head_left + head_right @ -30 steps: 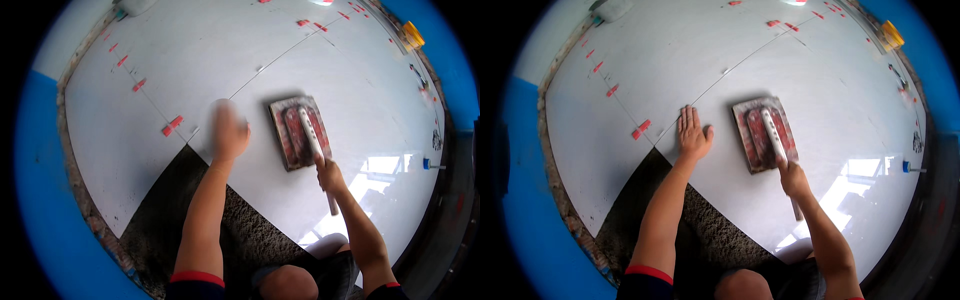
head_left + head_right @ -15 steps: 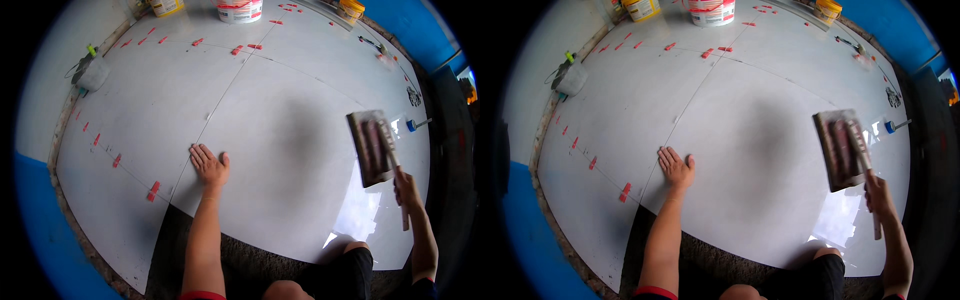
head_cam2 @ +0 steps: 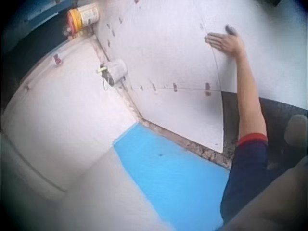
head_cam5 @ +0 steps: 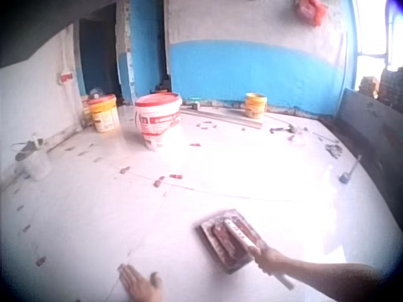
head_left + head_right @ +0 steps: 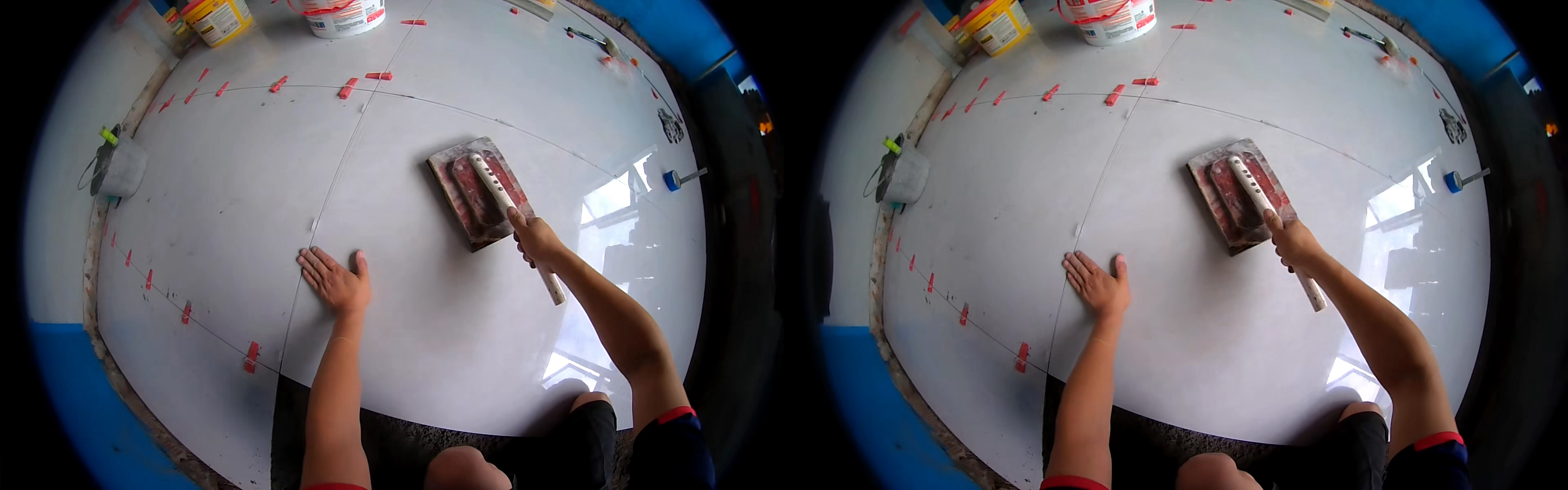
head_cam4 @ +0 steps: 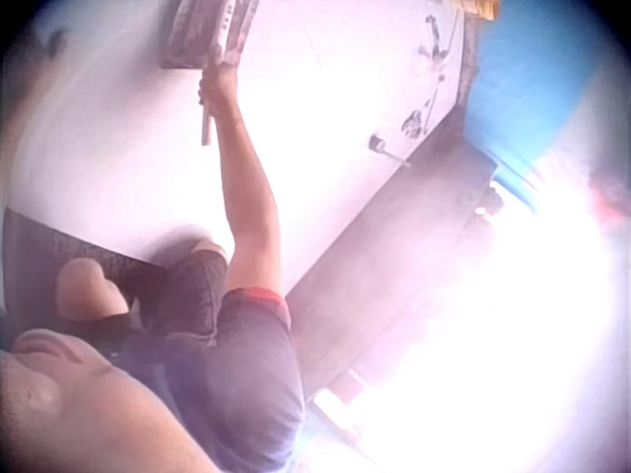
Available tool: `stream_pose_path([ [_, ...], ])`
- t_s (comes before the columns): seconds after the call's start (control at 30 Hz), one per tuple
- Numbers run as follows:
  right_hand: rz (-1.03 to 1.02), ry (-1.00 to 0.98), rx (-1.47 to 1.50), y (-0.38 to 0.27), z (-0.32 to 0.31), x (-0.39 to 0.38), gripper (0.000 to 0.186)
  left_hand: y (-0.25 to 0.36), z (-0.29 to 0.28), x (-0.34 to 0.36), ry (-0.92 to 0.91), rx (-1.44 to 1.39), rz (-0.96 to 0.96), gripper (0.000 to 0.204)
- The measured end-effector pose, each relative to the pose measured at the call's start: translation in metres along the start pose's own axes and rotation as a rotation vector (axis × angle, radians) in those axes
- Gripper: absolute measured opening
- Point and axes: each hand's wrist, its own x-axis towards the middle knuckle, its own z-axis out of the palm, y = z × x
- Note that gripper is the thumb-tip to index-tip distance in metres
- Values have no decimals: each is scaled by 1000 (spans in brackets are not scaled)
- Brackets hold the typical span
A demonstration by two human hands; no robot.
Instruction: The person uses a padded trowel to strike and level large floor tiles on a bed of mortar, then retrieves and places plastic spacers into the gaps between the tiles by hand.
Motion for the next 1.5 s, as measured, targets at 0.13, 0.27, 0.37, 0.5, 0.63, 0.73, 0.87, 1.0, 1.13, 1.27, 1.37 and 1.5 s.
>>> stream_pose_path([
  [0.13,-41,-22,-87,34,-44,-69,70,13,10,-29,40,-20,68,98],
  [0.27,195,80,-97,133,-84,-137,71,2,9,-26,-22,82,73,93],
  [0.37,211,52,82,183,-80,-144,70,-46,-1,55,161,82,136,90],
  [0.5,550,421,338,242,-90,-227,65,-89,24,147,135,83,269,83],
  [0.63,538,866,709,320,-121,-391,60,-62,52,130,170,301,68,86],
  [0.73,514,1271,845,366,-124,-493,59,24,66,61,45,263,221,87],
  [0.87,350,1628,871,376,-99,-459,58,163,63,-52,-105,101,618,93],
  [1.0,795,1040,928,376,-80,-268,59,288,68,-131,-229,38,802,93],
  [1.13,651,723,736,401,-130,-112,72,355,84,-144,-126,117,769,91],
  [1.27,607,656,621,409,-176,-71,80,401,94,-135,-168,100,813,90],
  [1.37,619,598,620,407,-181,-75,77,469,97,-139,-268,131,1097,89],
  [1.5,675,600,620,406,-177,-82,73,612,113,-167,-452,40,1608,92],
])
